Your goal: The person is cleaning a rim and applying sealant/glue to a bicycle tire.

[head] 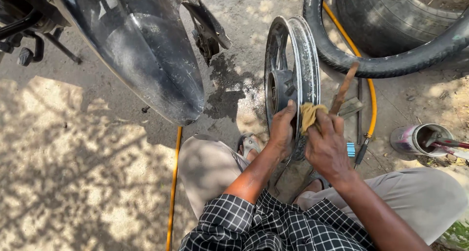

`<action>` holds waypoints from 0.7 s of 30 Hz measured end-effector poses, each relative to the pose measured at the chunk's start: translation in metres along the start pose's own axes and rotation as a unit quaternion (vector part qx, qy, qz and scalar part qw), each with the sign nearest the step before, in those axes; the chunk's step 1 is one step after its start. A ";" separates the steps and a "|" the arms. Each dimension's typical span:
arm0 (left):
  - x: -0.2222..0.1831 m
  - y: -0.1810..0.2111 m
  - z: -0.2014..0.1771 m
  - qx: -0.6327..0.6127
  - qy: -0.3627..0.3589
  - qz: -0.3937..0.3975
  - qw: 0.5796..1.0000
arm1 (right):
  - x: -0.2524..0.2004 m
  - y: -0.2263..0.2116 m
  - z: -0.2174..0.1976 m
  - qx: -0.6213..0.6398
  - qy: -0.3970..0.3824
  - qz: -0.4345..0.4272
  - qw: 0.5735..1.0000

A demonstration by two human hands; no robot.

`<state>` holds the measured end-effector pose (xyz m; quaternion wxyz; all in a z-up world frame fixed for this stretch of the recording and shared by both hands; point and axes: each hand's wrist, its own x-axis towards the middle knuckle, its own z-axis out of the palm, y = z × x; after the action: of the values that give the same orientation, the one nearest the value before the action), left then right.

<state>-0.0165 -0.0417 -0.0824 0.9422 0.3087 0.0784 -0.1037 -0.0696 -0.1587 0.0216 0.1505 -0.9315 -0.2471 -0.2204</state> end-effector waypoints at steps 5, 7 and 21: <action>-0.006 0.007 0.018 -0.026 0.017 -0.042 0.999 | 0.042 0.036 0.003 0.007 -0.017 -0.011 1.000; -0.010 0.003 0.017 -0.024 -0.003 -0.041 0.999 | 0.091 0.048 0.012 -0.008 -0.004 -0.001 1.000; -0.005 0.075 0.054 -0.093 0.087 -0.099 0.987 | -0.078 -0.013 0.009 0.083 -0.013 0.032 0.996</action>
<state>0.0016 -0.0144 0.0043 0.9414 0.2187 0.1992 -0.1617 -0.1347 -0.1750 -0.0221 0.2308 -0.9262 -0.2363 -0.1818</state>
